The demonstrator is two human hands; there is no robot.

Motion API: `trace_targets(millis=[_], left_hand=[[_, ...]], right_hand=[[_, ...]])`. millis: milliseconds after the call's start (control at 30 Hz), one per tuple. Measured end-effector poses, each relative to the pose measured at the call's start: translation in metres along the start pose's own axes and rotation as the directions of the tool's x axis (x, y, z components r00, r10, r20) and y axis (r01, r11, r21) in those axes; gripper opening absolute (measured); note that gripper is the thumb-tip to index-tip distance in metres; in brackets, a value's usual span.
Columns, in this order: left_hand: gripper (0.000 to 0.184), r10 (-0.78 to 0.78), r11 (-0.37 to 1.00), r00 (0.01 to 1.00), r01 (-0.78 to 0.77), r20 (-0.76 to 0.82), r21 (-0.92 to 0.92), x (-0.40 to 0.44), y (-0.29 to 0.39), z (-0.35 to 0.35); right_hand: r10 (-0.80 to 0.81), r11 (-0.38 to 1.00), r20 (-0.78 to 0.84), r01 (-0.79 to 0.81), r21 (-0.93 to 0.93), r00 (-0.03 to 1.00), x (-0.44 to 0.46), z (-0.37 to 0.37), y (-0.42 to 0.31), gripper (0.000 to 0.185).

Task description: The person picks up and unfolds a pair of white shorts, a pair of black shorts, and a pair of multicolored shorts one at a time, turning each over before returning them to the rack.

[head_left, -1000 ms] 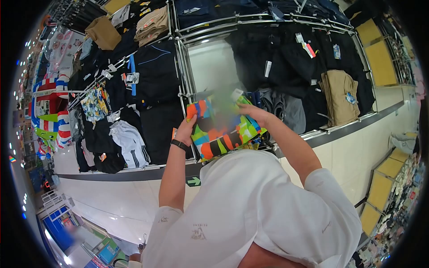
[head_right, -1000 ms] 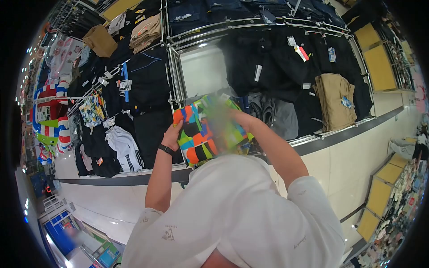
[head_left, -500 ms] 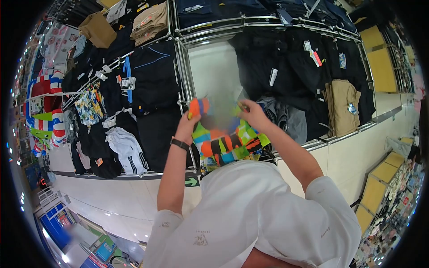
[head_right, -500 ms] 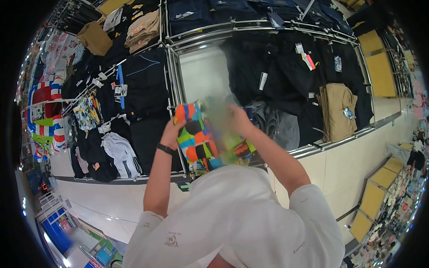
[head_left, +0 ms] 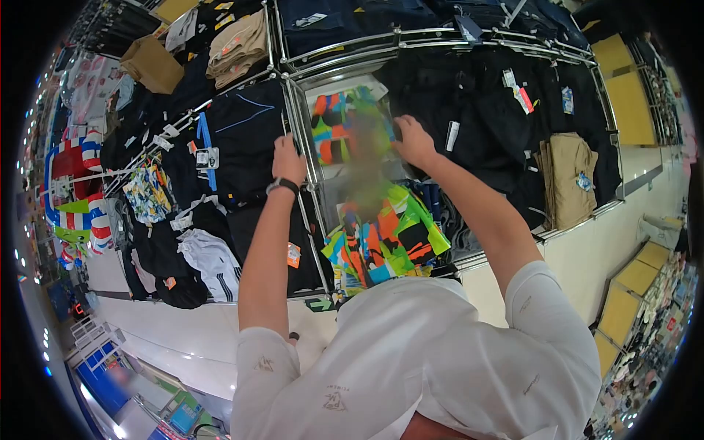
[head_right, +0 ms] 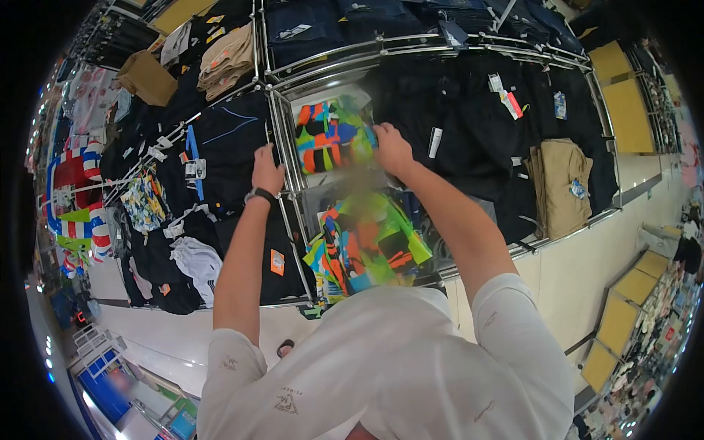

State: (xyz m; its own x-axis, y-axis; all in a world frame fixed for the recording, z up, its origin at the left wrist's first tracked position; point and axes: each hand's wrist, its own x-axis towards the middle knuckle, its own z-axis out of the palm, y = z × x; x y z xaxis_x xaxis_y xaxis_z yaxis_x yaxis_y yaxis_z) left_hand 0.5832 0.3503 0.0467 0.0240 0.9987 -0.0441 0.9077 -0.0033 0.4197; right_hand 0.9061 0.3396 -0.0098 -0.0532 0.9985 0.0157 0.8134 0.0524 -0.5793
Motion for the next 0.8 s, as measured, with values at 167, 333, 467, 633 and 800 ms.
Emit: trace_targets(millis=[167, 333, 467, 633, 800], left_hand=[[0.055, 0.102, 0.995, 0.980, -0.099, 0.171, -0.029, -0.041, 0.005, 0.045], [0.056, 0.192, 0.980, 0.927, -0.199, 0.323, -0.012, -0.029, 0.005, 0.085], [0.068, 0.005, 0.977, 0.832, -0.122, 0.555, 0.174, -0.016, -0.016, 0.123], [0.064, -0.088, 0.975, 0.710, -0.083, 0.698, 0.207, -0.017, -0.009, 0.135], [0.040, 0.122, 0.948, 0.977, -0.064, 0.173, -0.311, -0.075, 0.001, 0.093]], right_hand=[[-0.021, 0.998, 0.169, 0.010, 0.067, 0.985, -0.058, 0.015, 0.003, 0.046], [-0.077, 0.997, 0.168, 0.072, 0.037, 0.983, -0.108, 0.004, -0.007, 0.044], [-0.102, 0.994, 0.202, 0.091, 0.063, 0.974, -0.153, -0.035, -0.042, 0.046], [-0.066, 0.995, 0.133, 0.076, -0.068, 0.989, -0.199, -0.049, -0.034, 0.054], [-0.033, 0.992, 0.175, 0.054, -0.114, 0.984, -0.221, -0.062, -0.015, 0.067]])
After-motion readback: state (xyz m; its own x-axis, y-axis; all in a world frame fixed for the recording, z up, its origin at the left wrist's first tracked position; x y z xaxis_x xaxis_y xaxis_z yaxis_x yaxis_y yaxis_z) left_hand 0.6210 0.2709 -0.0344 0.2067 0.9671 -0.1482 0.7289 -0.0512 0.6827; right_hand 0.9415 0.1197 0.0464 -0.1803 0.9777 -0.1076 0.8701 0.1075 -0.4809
